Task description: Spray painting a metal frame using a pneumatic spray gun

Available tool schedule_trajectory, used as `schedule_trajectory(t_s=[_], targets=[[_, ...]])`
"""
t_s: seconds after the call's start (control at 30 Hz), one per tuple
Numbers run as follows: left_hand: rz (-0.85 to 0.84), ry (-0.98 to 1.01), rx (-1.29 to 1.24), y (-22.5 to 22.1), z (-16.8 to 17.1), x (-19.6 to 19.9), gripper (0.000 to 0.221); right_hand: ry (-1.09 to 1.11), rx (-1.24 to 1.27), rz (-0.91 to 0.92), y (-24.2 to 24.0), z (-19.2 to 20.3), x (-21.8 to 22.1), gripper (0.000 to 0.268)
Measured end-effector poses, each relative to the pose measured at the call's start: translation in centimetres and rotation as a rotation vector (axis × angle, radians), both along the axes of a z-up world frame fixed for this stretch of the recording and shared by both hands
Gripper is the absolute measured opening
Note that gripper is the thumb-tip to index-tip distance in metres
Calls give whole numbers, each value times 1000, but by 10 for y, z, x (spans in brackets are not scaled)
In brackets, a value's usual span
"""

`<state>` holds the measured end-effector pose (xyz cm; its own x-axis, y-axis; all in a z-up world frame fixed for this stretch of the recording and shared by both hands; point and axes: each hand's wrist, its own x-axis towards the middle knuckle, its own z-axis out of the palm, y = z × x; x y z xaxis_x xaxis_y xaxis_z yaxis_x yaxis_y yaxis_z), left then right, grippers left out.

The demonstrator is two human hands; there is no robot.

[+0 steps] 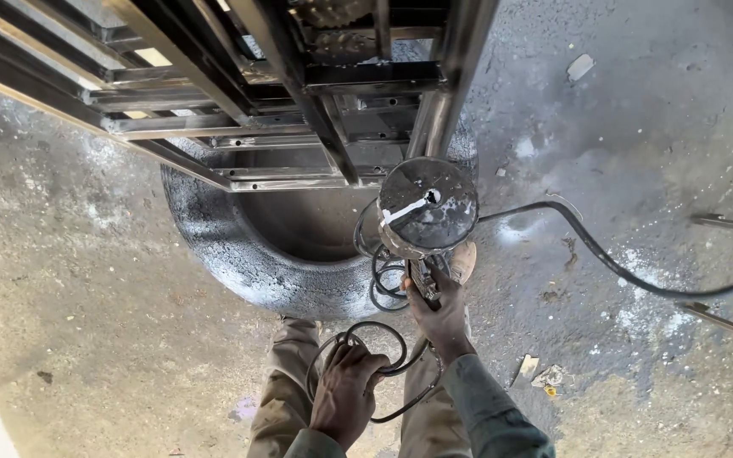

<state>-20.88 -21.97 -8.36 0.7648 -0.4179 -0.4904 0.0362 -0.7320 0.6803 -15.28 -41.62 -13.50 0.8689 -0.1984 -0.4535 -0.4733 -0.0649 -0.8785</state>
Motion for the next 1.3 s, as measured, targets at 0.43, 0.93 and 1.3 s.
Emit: schedule_trajectory(t_s=[0.43, 0.93, 1.3], targets=[[208, 204, -80, 14, 15, 8, 22, -273, -188, 134, 0, 29, 13, 26], [303, 326, -125, 48, 8, -41, 19, -873, -1340, 199, 5, 27, -23, 62], [165, -31, -48, 52, 14, -11, 13, -227, -436, 136, 44, 26, -30, 15]])
